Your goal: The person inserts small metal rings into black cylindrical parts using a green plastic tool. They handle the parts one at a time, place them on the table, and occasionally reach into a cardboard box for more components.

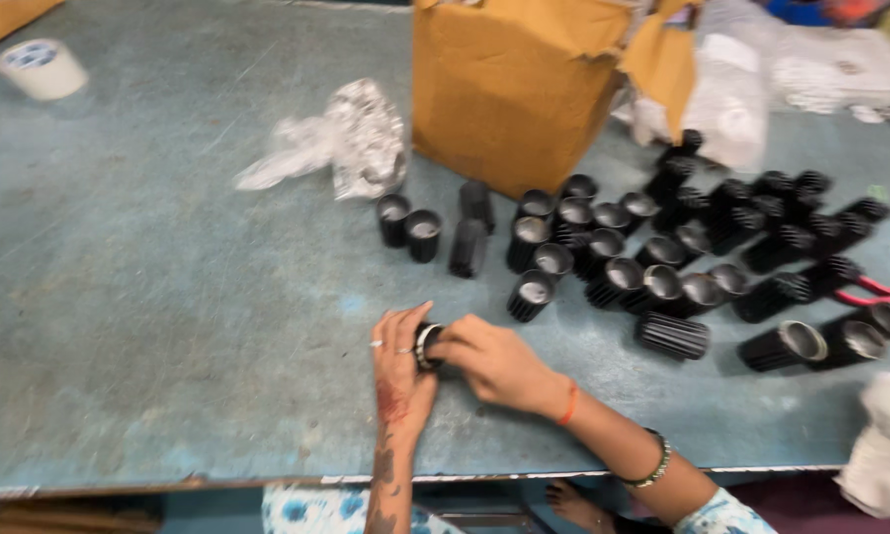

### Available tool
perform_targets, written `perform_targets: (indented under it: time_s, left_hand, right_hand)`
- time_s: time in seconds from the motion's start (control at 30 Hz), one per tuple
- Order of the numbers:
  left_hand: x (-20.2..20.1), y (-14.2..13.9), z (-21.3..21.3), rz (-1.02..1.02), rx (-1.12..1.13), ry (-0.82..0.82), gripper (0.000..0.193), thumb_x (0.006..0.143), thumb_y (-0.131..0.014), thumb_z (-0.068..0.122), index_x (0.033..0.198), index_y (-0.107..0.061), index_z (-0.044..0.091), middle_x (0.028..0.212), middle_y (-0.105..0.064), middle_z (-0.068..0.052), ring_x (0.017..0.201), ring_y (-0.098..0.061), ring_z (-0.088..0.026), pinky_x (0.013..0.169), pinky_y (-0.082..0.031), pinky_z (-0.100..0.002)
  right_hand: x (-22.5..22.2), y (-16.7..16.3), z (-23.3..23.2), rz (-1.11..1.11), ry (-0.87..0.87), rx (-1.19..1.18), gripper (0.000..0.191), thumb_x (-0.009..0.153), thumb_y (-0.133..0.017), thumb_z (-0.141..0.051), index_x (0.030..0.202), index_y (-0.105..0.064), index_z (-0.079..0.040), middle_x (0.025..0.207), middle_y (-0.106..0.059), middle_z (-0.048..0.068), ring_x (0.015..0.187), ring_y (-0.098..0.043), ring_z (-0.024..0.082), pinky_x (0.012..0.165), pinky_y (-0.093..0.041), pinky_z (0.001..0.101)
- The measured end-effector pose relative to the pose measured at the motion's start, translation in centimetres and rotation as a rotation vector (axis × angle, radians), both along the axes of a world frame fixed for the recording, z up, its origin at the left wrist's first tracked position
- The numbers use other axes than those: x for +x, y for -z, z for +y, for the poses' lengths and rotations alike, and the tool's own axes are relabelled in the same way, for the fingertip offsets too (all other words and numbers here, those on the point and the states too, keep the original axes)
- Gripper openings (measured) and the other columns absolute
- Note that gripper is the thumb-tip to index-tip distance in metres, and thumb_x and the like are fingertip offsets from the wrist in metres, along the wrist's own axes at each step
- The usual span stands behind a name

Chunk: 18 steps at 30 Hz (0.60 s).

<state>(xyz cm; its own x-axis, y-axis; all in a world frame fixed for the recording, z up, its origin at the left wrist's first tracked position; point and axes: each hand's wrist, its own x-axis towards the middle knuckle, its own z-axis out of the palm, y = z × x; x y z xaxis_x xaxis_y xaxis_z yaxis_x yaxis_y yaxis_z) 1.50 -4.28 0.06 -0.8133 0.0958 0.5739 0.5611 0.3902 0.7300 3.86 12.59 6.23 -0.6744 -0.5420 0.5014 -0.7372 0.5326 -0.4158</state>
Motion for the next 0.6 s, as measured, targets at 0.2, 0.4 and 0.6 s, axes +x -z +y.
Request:
perform_targets:
  time_s: [0.2,0.4,0.6]
  left_hand:
    - [0.4,0.8,-0.4,0.013,-0.081,-0.055,0.067,0.069,-0.074,-0.001,0.133,-0.059,0.011,0.127,-0.059,-0.015,0.124,-0.050,-0.040,0.107,-0.041,-0.049]
    - [-0.5,2.6,-0.5,0.043,-0.173,-0.051,0.067,0.065,-0.073,-0.001,0.130,-0.062,0.013,0.128,-0.059,-0.013,0.126,-0.050,-0.040,0.114,-0.039,-0.051]
    - [-1.3,4.3,-0.1,0.054,-0.166,-0.041,0.072,0.059,-0.071,-0.002,0.129,-0.063,0.012,0.127,-0.060,-0.013,0.123,-0.052,-0.039,0.113,-0.041,-0.051]
  right_hand:
    - [0.9,0.4,-0.1,-0.029,-0.005,-0.148,0.021,0.091,-0.077,-0.013,0.110,-0.070,-0.009,0.116,-0.063,0.009,0.104,-0.065,0.030,0.089,-0.055,0.0377]
    - [0.5,1.8,0.0,-0.080,0.023,-0.210,0.014,0.092,-0.078,-0.013,0.104,-0.072,-0.009,0.104,-0.068,0.004,0.096,-0.066,0.025,0.085,-0.054,0.0358]
    - [0.8,2.4,0.2,-0.077,0.095,-0.221,0.014,0.092,-0.078,-0.015,0.099,-0.067,-0.009,0.101,-0.067,0.003,0.091,-0.064,0.024,0.081,-0.053,0.0340]
